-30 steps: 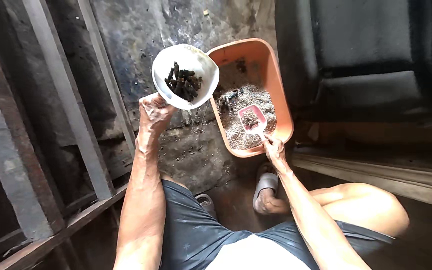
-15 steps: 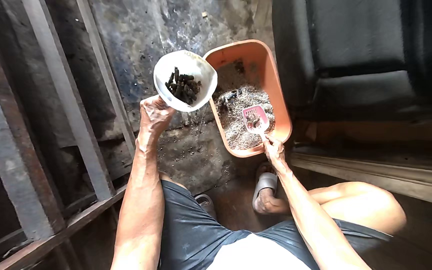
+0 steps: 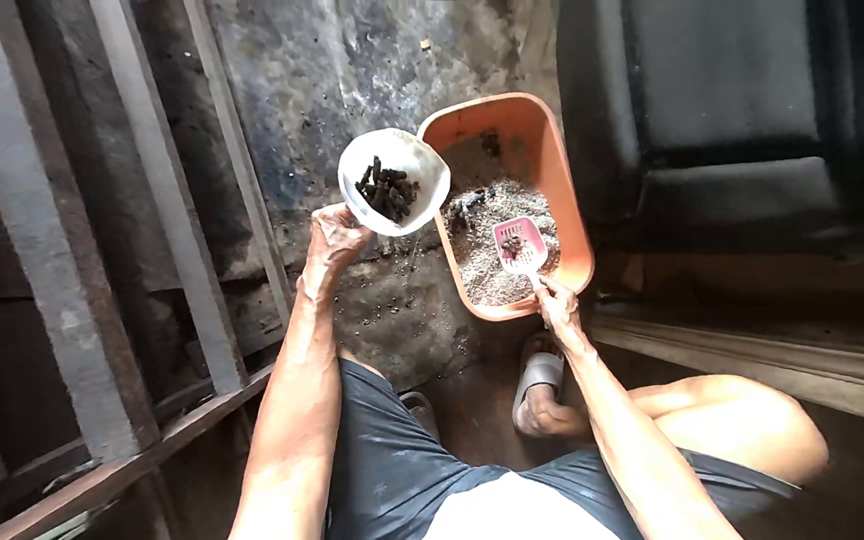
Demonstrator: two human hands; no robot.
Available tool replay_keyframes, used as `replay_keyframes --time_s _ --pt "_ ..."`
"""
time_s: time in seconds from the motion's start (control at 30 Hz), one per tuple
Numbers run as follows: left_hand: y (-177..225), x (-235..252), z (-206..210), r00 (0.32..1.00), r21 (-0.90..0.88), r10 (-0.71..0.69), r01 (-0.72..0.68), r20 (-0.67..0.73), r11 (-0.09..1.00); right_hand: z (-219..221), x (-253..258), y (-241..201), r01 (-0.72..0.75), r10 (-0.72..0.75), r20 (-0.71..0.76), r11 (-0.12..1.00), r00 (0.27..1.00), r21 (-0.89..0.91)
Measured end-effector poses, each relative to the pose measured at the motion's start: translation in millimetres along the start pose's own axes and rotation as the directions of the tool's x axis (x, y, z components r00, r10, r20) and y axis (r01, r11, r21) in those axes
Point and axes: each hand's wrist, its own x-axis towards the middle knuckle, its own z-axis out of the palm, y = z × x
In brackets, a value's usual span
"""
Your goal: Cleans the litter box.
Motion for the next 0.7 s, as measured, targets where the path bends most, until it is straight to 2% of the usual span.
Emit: replay_keyframes --time_s 0.17,0.27,0.4,0.5,0.6,0.7 --pt "-6 1 4 0.999 0.001 -0.038 0.038 0.034 0.999 -7 0 -7 0.02 -0.019 -0.022 0.997 1.0 0.071" --pt "-8 2 8 0.995 -0.006 -0.058 0.059 0.078 0.998 -18 -2 -26 0.053 -0.05 -0.028 0.993 0.998 0.106" --pt "-5 3 16 0.981 0.024 -0.089 0.086 0.175 0.996 -27 -12 -72 0.218 -0.214 -0.052 0.972 0.976 0.092" --pt "1 4 23 0.963 0.06 -0.1 0.088 0.251 0.994 -20 -28 -110 0.401 -0.402 -0.106 0.916 0.91 -0.03" --pt "7 6 29 0.946 0.098 -0.108 0.082 0.305 0.992 -2 -37 -130 0.606 -0.628 -0.085 0.772 0.773 -0.192" --pt "12 6 31 0.95 0.078 -0.079 0.058 0.303 0.995 7 -41 -140 0.659 -0.679 -0.053 0.726 0.732 -0.2"
